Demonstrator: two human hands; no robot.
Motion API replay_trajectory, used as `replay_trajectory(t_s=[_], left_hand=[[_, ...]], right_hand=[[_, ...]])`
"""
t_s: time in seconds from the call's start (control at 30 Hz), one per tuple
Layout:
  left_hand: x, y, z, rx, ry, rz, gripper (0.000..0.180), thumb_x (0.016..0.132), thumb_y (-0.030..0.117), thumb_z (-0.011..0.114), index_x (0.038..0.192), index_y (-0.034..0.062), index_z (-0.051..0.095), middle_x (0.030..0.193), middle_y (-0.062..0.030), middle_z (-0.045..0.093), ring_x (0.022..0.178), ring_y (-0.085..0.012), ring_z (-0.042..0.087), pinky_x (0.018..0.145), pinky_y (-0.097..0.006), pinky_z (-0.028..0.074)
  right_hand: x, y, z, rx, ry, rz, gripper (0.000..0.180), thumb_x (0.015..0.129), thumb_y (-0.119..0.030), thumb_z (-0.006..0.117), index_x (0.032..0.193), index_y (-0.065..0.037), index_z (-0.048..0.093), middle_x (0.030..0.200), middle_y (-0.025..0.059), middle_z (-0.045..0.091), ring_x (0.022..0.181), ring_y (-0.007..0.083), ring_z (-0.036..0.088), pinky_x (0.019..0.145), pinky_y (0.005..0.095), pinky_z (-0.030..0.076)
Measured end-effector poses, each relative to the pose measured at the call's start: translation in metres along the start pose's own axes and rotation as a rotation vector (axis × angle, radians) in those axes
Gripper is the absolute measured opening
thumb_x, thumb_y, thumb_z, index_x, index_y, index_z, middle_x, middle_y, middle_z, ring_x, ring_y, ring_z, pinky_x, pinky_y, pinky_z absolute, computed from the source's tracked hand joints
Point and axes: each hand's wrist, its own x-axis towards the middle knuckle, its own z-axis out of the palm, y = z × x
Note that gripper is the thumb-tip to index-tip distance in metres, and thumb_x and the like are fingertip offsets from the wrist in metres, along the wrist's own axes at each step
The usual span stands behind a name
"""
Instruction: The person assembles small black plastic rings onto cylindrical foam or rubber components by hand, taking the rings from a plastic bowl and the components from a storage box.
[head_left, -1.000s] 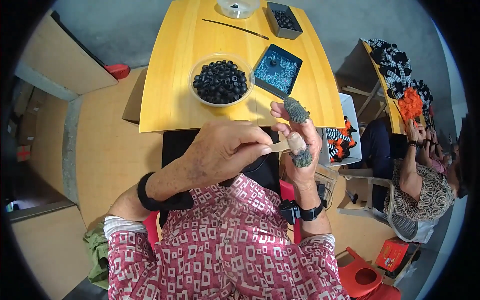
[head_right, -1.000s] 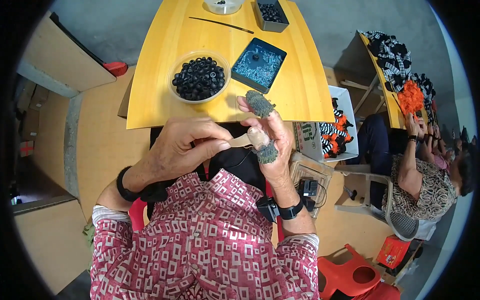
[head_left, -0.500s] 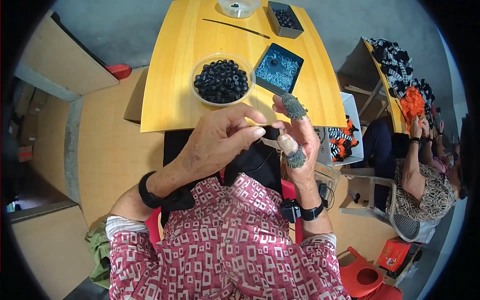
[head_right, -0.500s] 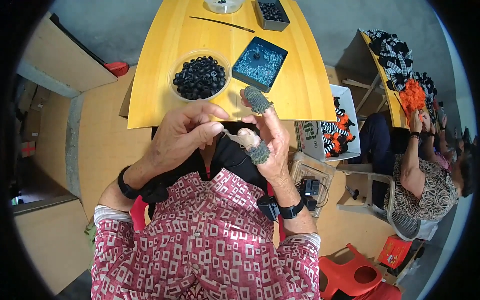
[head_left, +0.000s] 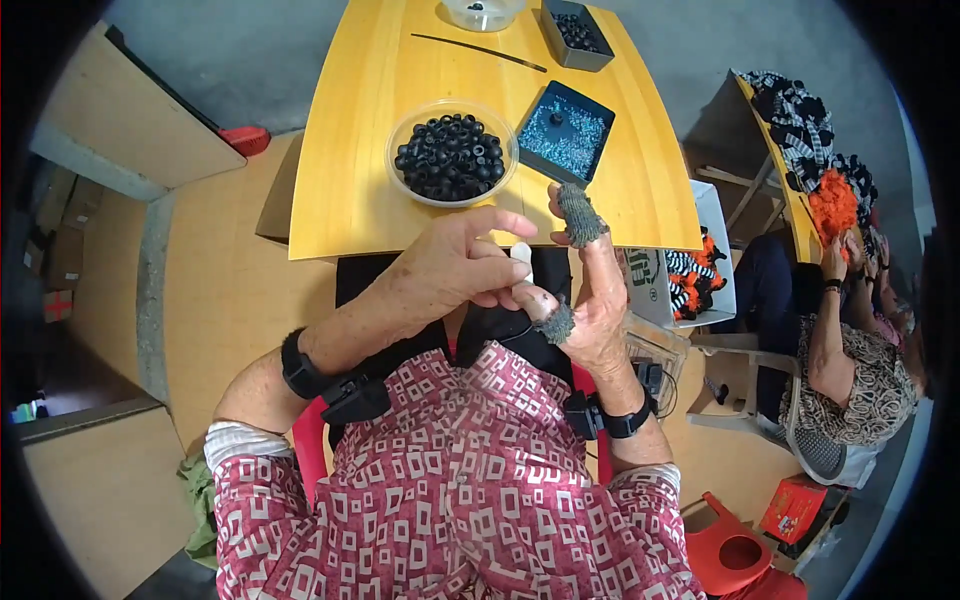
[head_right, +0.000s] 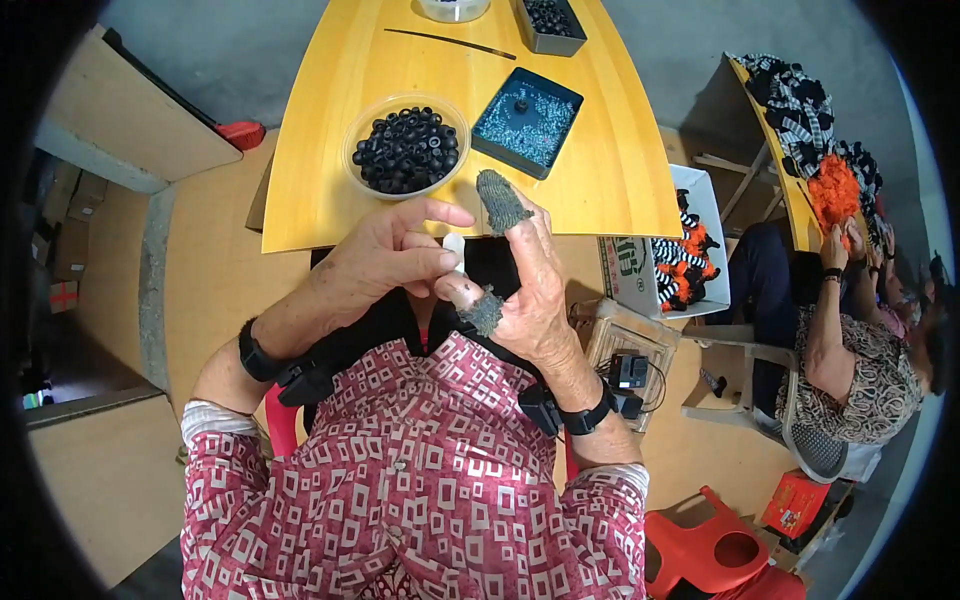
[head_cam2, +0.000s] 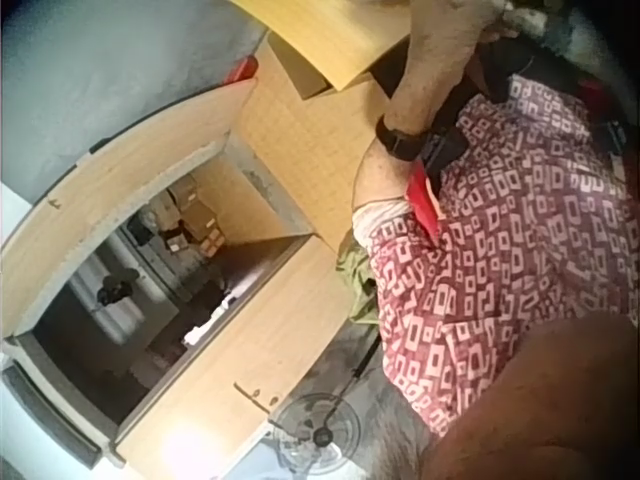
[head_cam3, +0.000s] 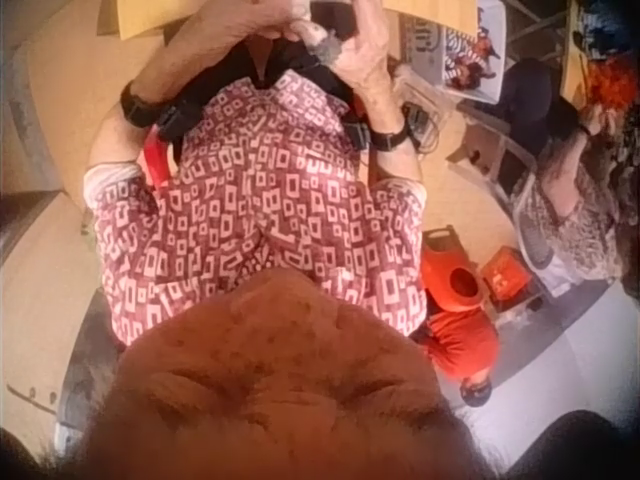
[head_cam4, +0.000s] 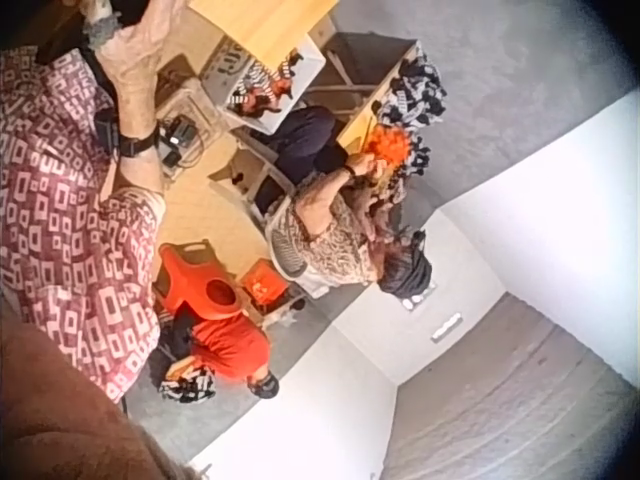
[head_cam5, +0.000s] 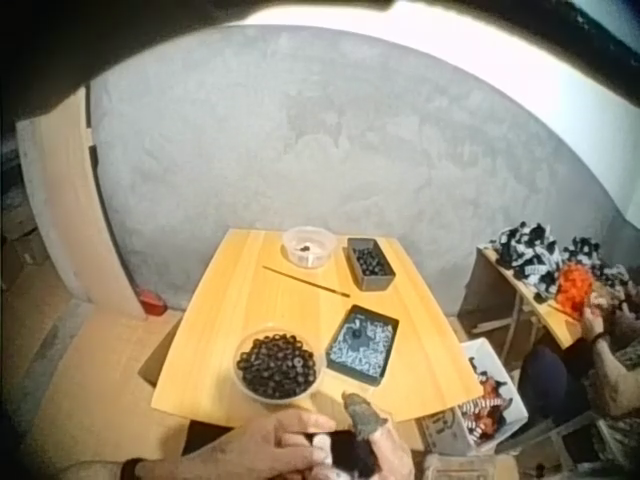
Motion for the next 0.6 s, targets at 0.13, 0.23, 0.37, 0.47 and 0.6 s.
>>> replay_trajectory(t_s=[0.13, 0.23, 0.37, 0.47, 0.6], left_hand=[[0.006, -0.002, -0.005, 0.046, -0.019, 0.041, 0.036, 0.088, 0.009, 0.059, 0.123, 0.0041, 0.05, 0.072, -0.001, 0.065, 0.067, -0.0041, 0.057, 0.063, -0.018, 0.043], [0.008, -0.002, -0.005, 0.065, -0.015, 0.055, 0.036, 0.087, 0.006, 0.057, 0.123, 0.0032, 0.05, 0.07, -0.0014, 0.063, 0.064, -0.0044, 0.056, 0.061, -0.019, 0.043], [0.011, 0.0, -0.007, 0.197, -0.013, 0.098, 0.037, 0.086, 0.004, 0.057, 0.122, 0.0022, 0.049, 0.069, -0.002, 0.062, 0.065, -0.0062, 0.06, 0.061, -0.02, 0.045], [0.008, 0.005, -0.004, 0.203, -0.018, 0.112, 0.04, 0.086, 0.004, 0.057, 0.125, 0.0024, 0.047, 0.069, -0.0023, 0.062, 0.069, -0.0082, 0.063, 0.064, -0.02, 0.048], [0.002, 0.009, 0.002, 0.162, -0.033, 0.123, 0.044, 0.087, 0.003, 0.055, 0.129, 0.0028, 0.043, 0.07, -0.0025, 0.062, 0.073, -0.0099, 0.065, 0.067, -0.022, 0.05]], right_hand=[[-0.001, 0.0, 0.001, -0.071, -0.017, -0.02, 0.08, 0.073, -0.03, 0.078, 0.137, -0.001, 0.039, 0.135, 0.0161, 0.048, 0.123, 0.0291, 0.048, 0.094, 0.0391, 0.046], [0.0, -0.005, 0.003, -0.037, -0.012, -0.031, 0.084, 0.069, -0.025, 0.081, 0.137, 0.0, 0.039, 0.132, 0.0179, 0.049, 0.12, 0.0322, 0.049, 0.097, 0.0403, 0.043], [-0.002, -0.005, 0.004, 0.02, -0.018, -0.003, 0.092, 0.064, -0.019, 0.085, 0.139, 0.0, 0.036, 0.13, 0.0192, 0.049, 0.118, 0.0348, 0.049, 0.099, 0.041, 0.042], [-0.002, -0.004, 0.004, 0.0, -0.027, 0.028, 0.097, 0.063, -0.019, 0.085, 0.142, -0.002, 0.031, 0.132, 0.019, 0.047, 0.12, 0.0345, 0.048, 0.099, 0.041, 0.042], [-0.002, -0.001, 0.006, 0.012, -0.028, 0.056, 0.098, 0.064, -0.02, 0.085, 0.142, -0.002, 0.03, 0.134, 0.0184, 0.046, 0.122, 0.0334, 0.048, 0.099, 0.041, 0.042]])
